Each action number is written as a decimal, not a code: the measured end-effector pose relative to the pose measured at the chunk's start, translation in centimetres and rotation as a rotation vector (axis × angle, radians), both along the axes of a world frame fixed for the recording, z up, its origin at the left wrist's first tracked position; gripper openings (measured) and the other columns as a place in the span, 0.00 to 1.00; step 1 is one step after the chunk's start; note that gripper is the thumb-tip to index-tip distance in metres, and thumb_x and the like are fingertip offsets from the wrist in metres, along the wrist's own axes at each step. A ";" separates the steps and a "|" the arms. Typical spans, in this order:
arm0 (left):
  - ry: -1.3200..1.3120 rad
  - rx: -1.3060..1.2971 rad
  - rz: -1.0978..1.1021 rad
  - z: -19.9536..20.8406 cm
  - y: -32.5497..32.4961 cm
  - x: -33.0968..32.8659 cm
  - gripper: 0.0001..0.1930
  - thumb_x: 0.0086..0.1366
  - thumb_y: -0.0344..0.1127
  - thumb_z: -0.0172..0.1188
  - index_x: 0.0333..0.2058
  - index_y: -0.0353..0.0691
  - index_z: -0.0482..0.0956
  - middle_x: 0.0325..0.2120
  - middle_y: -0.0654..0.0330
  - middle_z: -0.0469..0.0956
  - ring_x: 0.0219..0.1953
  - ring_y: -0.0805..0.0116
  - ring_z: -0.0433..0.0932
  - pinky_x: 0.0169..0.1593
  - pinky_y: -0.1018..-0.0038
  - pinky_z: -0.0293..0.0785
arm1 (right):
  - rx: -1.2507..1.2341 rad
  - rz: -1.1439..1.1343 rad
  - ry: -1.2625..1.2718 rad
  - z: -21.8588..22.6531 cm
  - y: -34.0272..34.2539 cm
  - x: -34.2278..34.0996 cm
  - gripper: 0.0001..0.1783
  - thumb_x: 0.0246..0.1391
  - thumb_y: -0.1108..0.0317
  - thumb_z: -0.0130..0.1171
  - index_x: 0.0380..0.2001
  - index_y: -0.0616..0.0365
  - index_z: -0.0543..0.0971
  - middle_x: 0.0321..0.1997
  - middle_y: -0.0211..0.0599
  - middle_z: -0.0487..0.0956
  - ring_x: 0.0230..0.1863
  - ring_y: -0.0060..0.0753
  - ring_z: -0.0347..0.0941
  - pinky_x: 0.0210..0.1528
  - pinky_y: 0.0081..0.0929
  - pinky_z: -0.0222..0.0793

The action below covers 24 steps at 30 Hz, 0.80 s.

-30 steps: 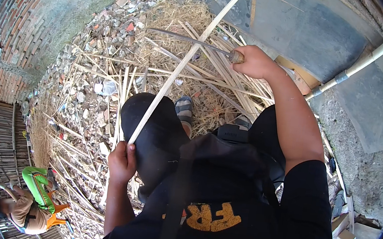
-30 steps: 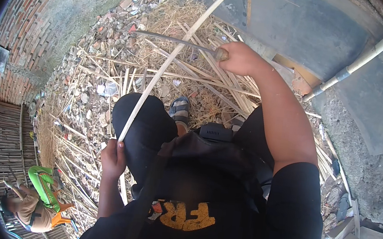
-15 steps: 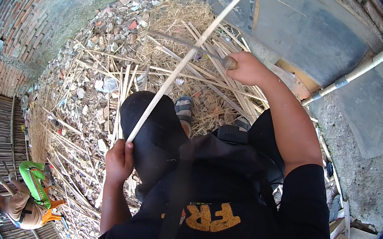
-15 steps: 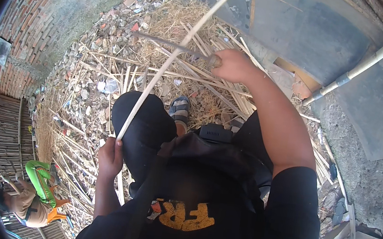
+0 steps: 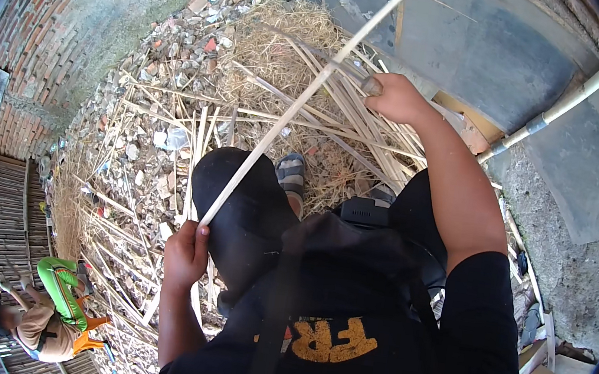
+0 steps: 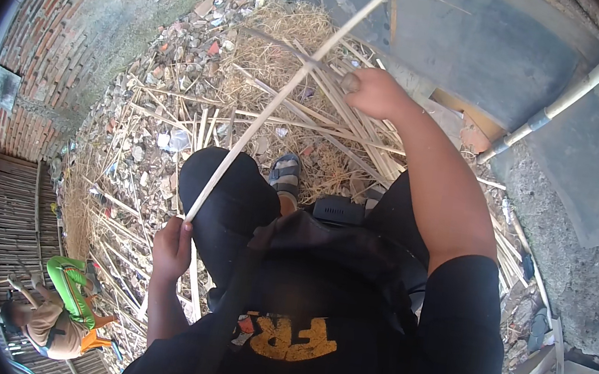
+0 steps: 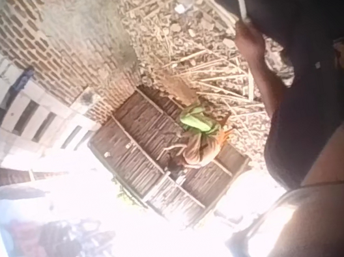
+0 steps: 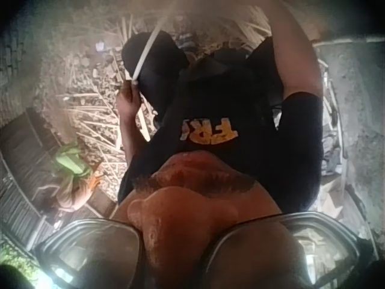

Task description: The person shaves thin strips of bamboo using a bladed tool, smoothing the surface and edges by hand.

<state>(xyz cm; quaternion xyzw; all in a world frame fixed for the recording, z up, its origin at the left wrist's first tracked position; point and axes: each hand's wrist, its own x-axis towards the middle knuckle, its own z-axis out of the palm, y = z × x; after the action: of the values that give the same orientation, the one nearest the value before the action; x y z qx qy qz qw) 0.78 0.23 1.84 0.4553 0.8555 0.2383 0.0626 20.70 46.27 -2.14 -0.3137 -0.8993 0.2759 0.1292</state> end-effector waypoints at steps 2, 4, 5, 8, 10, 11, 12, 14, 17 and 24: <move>-0.125 0.002 0.010 0.3 0.0 0.9 0.17 0.76 0.39 0.53 0.27 0.35 0.71 0.13 0.53 0.70 0.16 0.61 0.69 0.23 0.64 0.63 | -0.068 0.156 -0.012 3.5 -2.8 -0.3 0.26 0.46 0.59 0.67 0.47 0.63 0.81 0.40 0.56 0.81 0.44 0.57 0.79 0.47 0.45 0.74; -0.277 0.053 0.022 -0.6 -0.8 1.3 0.17 0.75 0.38 0.55 0.26 0.35 0.70 0.13 0.62 0.66 0.18 0.75 0.62 0.23 0.70 0.60 | -0.047 0.284 -0.111 5.6 -5.3 -0.5 0.24 0.45 0.61 0.67 0.45 0.63 0.81 0.38 0.56 0.80 0.43 0.57 0.79 0.45 0.45 0.74; -0.298 0.054 0.023 -1.1 -1.3 1.1 0.17 0.75 0.38 0.55 0.26 0.35 0.71 0.13 0.62 0.66 0.19 0.76 0.62 0.23 0.70 0.60 | -0.036 0.351 -0.160 6.2 -6.1 -0.6 0.23 0.45 0.61 0.67 0.44 0.62 0.81 0.37 0.56 0.80 0.42 0.57 0.78 0.45 0.46 0.74; -0.388 0.058 0.041 -1.7 -1.4 0.9 0.17 0.74 0.39 0.58 0.26 0.36 0.71 0.14 0.64 0.67 0.20 0.77 0.62 0.24 0.71 0.60 | -0.076 0.283 -0.127 3.6 -3.9 -0.1 0.22 0.46 0.62 0.68 0.44 0.62 0.81 0.37 0.55 0.81 0.41 0.53 0.79 0.44 0.44 0.73; -0.366 0.054 0.038 -1.3 -0.8 1.0 0.17 0.74 0.39 0.59 0.26 0.36 0.71 0.14 0.64 0.67 0.20 0.77 0.62 0.24 0.71 0.60 | -0.246 0.126 -0.095 2.6 -1.0 0.2 0.25 0.48 0.60 0.68 0.48 0.62 0.81 0.38 0.54 0.82 0.42 0.51 0.79 0.46 0.42 0.74; -0.352 0.060 0.040 -1.1 -0.7 1.0 0.18 0.74 0.40 0.59 0.26 0.36 0.71 0.14 0.64 0.67 0.20 0.77 0.62 0.24 0.71 0.60 | -0.167 0.102 -0.083 2.0 -0.5 0.2 0.22 0.48 0.61 0.66 0.45 0.63 0.81 0.37 0.54 0.82 0.42 0.52 0.79 0.46 0.42 0.74; -0.337 0.046 0.029 -0.7 -0.6 1.0 0.18 0.73 0.40 0.59 0.26 0.36 0.71 0.13 0.62 0.67 0.19 0.75 0.63 0.23 0.70 0.60 | -0.091 0.078 -0.072 1.5 -0.6 -0.1 0.20 0.48 0.62 0.64 0.42 0.63 0.82 0.37 0.54 0.82 0.42 0.52 0.80 0.46 0.43 0.74; -0.292 -0.035 0.023 0.6 -0.2 0.8 0.18 0.73 0.40 0.59 0.26 0.35 0.70 0.13 0.60 0.67 0.18 0.75 0.63 0.23 0.69 0.60 | -0.082 0.080 -0.084 0.7 -0.4 -0.2 0.14 0.47 0.63 0.61 0.36 0.60 0.82 0.34 0.50 0.83 0.40 0.50 0.80 0.43 0.43 0.74; -0.329 -0.067 0.052 0.5 -0.4 0.7 0.18 0.73 0.40 0.59 0.26 0.35 0.70 0.13 0.58 0.68 0.18 0.73 0.64 0.23 0.68 0.60 | -0.159 0.270 -0.042 3.2 -4.9 -1.1 0.10 0.46 0.64 0.61 0.31 0.56 0.82 0.32 0.46 0.83 0.38 0.49 0.81 0.41 0.44 0.74; -0.292 0.076 0.032 -2.1 -0.8 0.5 0.18 0.73 0.39 0.58 0.25 0.35 0.70 0.13 0.56 0.69 0.16 0.68 0.65 0.23 0.67 0.61 | -0.136 0.181 -0.005 0.5 -1.5 -1.0 0.22 0.46 0.59 0.67 0.44 0.59 0.82 0.40 0.49 0.83 0.43 0.47 0.80 0.45 0.42 0.74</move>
<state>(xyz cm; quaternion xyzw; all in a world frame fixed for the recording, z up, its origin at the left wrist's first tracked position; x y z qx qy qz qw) 1.28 -0.57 -0.25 0.4043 0.8348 0.3351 0.1654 19.65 44.77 -1.68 -0.2397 -0.9036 0.3459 0.0800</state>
